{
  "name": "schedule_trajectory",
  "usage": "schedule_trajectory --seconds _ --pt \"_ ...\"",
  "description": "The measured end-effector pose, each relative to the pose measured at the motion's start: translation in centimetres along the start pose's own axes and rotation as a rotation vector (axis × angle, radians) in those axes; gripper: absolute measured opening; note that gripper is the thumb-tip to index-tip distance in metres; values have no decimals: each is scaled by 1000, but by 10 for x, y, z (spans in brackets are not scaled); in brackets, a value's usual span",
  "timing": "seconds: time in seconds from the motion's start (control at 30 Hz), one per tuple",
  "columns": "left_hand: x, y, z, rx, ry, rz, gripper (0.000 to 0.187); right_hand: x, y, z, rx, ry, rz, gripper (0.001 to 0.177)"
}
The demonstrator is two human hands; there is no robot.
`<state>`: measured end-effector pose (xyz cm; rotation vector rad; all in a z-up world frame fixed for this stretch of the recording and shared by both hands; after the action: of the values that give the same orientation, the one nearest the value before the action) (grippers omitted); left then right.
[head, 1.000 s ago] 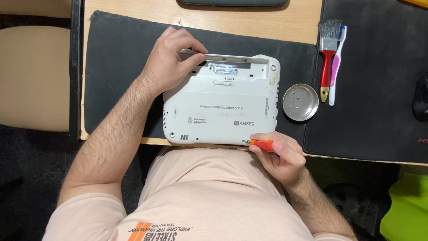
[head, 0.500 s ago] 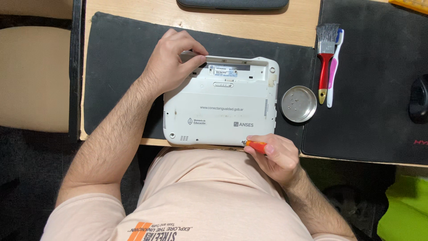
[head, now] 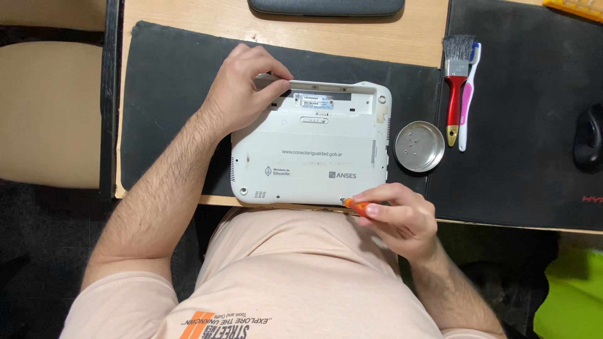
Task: The person removes the battery from a white laptop using a screwdriver. They unscrew the battery compartment cover, remove the cover, and then slide the battery out of the laptop.
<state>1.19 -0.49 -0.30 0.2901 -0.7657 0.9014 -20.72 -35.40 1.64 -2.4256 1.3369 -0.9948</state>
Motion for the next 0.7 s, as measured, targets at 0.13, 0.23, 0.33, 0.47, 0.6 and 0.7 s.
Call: schedule_trajectory --seconds 0.13,0.23,0.33,0.47,0.6,0.7 --pt "-1 1 1 3 -12 8 7 5 -10 -3 -20 -206 -83 32" --pt "-1 0 -1 -9 -31 15 6 4 -15 -9 -97 -385 -77 21" --pt "-3 1 -3 -28 -45 28 4 3 -16 -11 -166 -425 -31 22" --pt "-7 10 7 -168 -184 146 1 -2 -11 -13 -272 -354 37 20" --pt "-11 31 19 -51 -192 156 3 -20 -9 -11 -305 -730 213 33" --pt "-18 48 22 -61 -174 154 5 -17 -7 4 -276 -615 177 40"
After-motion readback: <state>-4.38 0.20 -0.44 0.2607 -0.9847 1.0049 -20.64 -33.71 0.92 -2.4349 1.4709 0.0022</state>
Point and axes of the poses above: each hand's wrist, its own y-axis away from the middle knuckle, its own x-axis out of the back of the hand, z = x × y, the point moved 1 cm from there along -y, towards the middle knuckle, and after that the axes turned 14 degrees about -z, right-handed, at the moved point
